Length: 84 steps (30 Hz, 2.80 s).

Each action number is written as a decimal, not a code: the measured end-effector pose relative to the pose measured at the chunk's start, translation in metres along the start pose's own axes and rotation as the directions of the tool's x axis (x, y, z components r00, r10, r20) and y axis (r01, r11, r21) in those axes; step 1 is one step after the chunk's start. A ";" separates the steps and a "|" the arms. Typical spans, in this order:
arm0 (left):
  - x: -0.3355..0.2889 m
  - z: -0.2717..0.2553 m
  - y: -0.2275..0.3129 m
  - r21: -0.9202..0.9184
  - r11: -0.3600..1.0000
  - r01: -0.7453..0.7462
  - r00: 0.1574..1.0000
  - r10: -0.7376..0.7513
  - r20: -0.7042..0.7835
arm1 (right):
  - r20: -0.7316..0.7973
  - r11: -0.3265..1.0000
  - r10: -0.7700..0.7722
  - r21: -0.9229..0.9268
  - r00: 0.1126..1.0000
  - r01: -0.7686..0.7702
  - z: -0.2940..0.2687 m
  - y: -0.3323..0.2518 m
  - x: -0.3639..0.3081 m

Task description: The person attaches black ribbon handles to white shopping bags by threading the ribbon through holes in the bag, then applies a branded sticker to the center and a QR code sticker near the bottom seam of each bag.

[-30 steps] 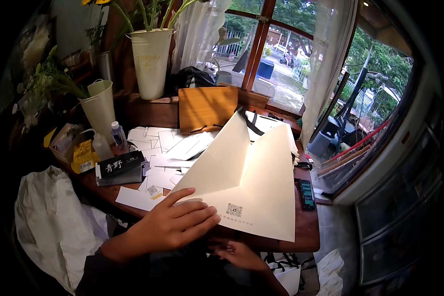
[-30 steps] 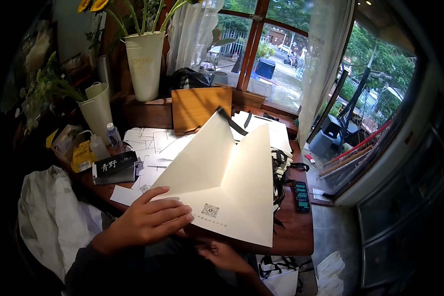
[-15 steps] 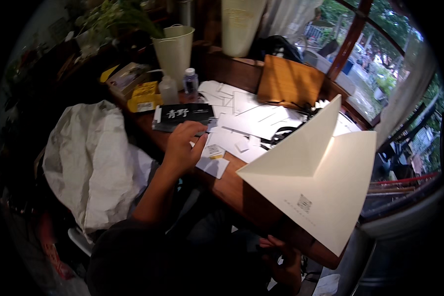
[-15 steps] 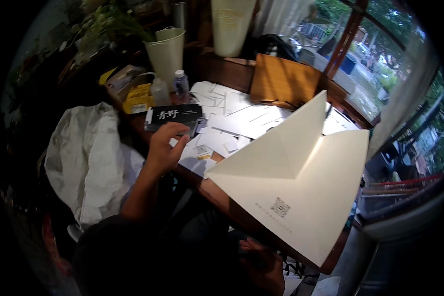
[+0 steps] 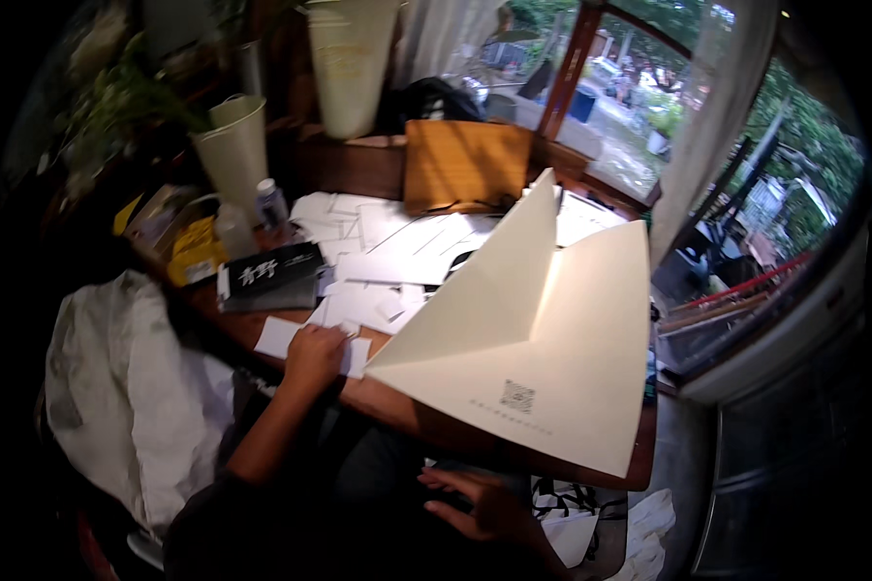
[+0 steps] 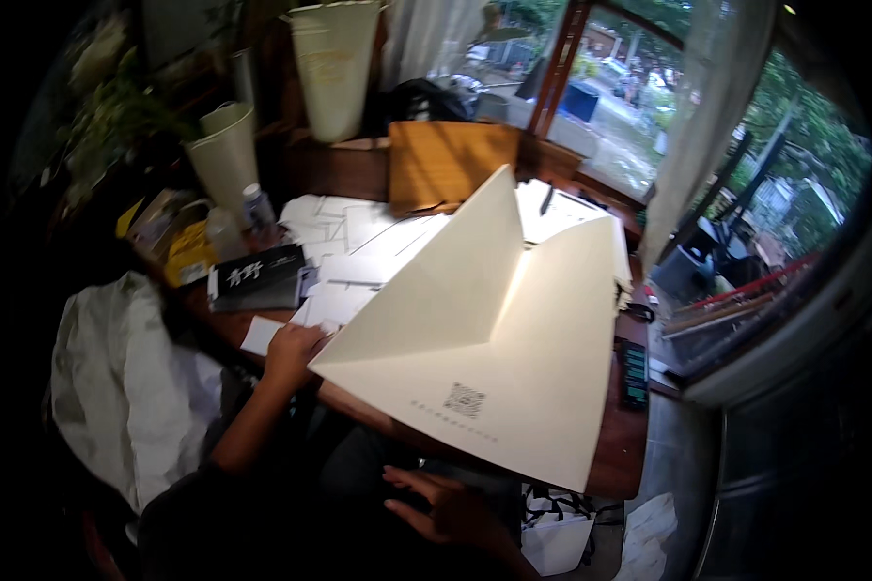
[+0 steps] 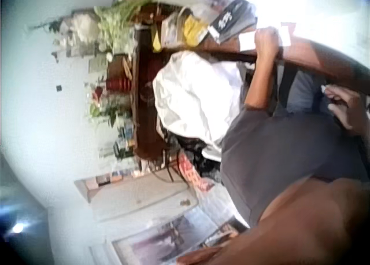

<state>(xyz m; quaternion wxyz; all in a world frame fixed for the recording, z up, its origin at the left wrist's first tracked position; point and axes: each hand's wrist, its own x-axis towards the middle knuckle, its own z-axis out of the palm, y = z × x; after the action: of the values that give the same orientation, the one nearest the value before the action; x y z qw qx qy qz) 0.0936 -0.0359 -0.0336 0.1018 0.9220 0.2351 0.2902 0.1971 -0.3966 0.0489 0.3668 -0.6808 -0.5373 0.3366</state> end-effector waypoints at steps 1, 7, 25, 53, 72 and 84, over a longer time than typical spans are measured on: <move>-0.006 0.009 -0.005 0.031 1.000 0.004 0.998 -0.002 -0.064 | -0.015 1.000 0.000 0.022 1.000 0.000 -0.001 0.002 0.000; -0.018 0.020 -0.011 0.005 0.999 -0.052 0.990 0.052 -0.128 | -0.046 0.993 -0.017 0.119 0.999 0.022 0.004 0.010 0.003; -0.105 -0.029 0.115 -0.885 0.092 0.456 0.890 -0.063 0.452 | -0.503 0.643 0.209 0.717 0.839 0.270 0.058 0.062 0.048; -0.095 -0.046 0.132 -0.654 0.755 0.036 0.887 0.277 0.369 | -0.346 0.960 -0.256 -0.198 0.903 0.196 0.039 0.028 0.020; -0.096 -0.051 0.124 -0.757 0.593 0.274 0.842 0.232 0.487 | -0.337 0.987 -0.078 0.109 0.938 0.121 0.030 0.030 0.016; -0.081 -0.072 0.134 -0.738 0.643 0.204 0.809 0.313 0.497 | -0.242 0.986 -0.078 0.127 0.967 0.111 0.030 0.024 0.016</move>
<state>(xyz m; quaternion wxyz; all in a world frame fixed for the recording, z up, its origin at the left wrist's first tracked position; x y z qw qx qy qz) 0.0437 -0.1886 0.0291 0.5380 0.8401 0.0175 0.0666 0.1866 -0.3804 0.0121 0.4905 -0.6622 -0.4969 0.2721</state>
